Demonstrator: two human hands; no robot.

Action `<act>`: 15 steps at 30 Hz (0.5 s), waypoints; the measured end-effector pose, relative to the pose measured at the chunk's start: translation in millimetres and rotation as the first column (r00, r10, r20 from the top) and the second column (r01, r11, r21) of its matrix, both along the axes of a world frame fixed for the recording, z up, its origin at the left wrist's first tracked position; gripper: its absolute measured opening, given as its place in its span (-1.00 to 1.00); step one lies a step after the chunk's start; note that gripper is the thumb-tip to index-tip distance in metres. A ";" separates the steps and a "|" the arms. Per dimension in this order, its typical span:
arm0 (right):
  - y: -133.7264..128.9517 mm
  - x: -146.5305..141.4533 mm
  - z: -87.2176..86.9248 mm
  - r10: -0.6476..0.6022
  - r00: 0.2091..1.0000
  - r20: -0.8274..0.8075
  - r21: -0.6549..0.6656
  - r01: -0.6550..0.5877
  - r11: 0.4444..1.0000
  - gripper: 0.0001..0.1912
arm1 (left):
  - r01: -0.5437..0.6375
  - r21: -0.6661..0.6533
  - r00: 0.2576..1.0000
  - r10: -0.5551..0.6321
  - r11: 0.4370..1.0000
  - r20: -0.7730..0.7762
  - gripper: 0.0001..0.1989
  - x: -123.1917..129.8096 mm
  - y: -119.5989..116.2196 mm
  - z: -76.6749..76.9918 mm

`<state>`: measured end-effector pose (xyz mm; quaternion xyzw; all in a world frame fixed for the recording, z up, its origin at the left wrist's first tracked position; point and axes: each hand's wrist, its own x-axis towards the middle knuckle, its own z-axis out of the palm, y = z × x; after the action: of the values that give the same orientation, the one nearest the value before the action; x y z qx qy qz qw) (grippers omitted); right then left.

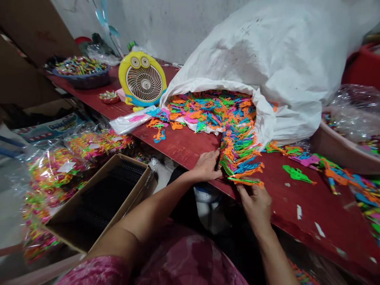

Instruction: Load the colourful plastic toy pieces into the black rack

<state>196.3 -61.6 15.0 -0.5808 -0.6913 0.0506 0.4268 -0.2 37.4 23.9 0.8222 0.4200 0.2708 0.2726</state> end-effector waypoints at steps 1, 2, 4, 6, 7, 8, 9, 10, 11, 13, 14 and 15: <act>-0.6 -1.2 1.6 -0.008 0.999 0.050 -0.004 0.008 1.000 -0.82 | 0.001 -0.002 1.000 -0.001 1.000 0.000 -0.26 0.2 0.3 0.2; -1.2 -2.6 3.7 -0.017 0.996 0.087 -0.010 0.018 1.000 -0.80 | 0.002 -0.003 1.000 -0.002 1.000 0.003 -0.25 0.3 1.0 0.5; -1.9 -5.9 8.6 -0.030 0.992 0.124 -0.030 0.034 0.999 -0.77 | 0.005 -0.004 1.000 -0.005 1.000 0.013 -0.24 0.3 2.8 1.0; -1.8 -9.5 12.9 -0.033 0.991 0.130 -0.045 0.039 0.998 -0.75 | 0.009 -0.001 0.999 -0.009 1.000 0.031 -0.26 -0.8 3.1 1.4; -1.7 -11.1 14.4 -0.032 0.991 0.130 -0.047 0.038 0.998 -0.75 | 0.013 0.001 0.999 -0.013 1.000 0.043 -0.28 -1.7 1.6 1.7; -1.7 -12.6 15.4 -0.033 0.990 0.135 -0.043 0.039 0.998 -0.75 | 0.013 0.006 0.998 -0.013 1.000 0.061 -0.29 -3.0 -1.7 2.2; -1.8 -14.0 15.7 -0.040 0.988 0.147 -0.033 0.045 0.998 -0.74 | -0.007 0.015 0.996 0.005 1.000 0.088 -0.31 -4.5 -7.0 3.3; -2.2 -15.1 15.5 -0.055 0.984 0.167 -0.018 0.058 0.998 -0.74 | -0.051 0.032 0.991 0.047 0.998 0.128 -0.34 -6.2 -14.4 5.1; -2.8 -16.1 14.8 -0.076 0.978 0.195 0.000 0.078 0.997 -0.73 | -0.126 0.059 0.977 0.114 0.990 0.179 -0.40 -7.7 -23.6 7.9; -4.4 -17.7 12.6 -0.129 0.955 0.267 0.033 0.125 0.992 -0.72 | -0.365 0.138 0.896 0.307 0.921 0.321 -0.60 -9.3 -45.4 17.7; -5.1 -18.4 11.5 -0.153 0.940 0.304 0.042 0.147 0.988 -0.72 | -0.444 0.206 0.861 0.352 0.872 0.367 -0.71 -8.6 -56.3 24.6; -5.7 -19.0 10.6 -0.172 0.925 0.339 0.042 0.168 0.985 -0.72 | -0.446 0.294 0.867 0.327 0.846 0.376 -0.78 -6.4 -65.9 32.5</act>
<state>177.3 -67.3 25.7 -0.6358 -0.7022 -0.0921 0.3069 -6.7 -28.5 56.5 0.7023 0.4714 0.5211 0.1139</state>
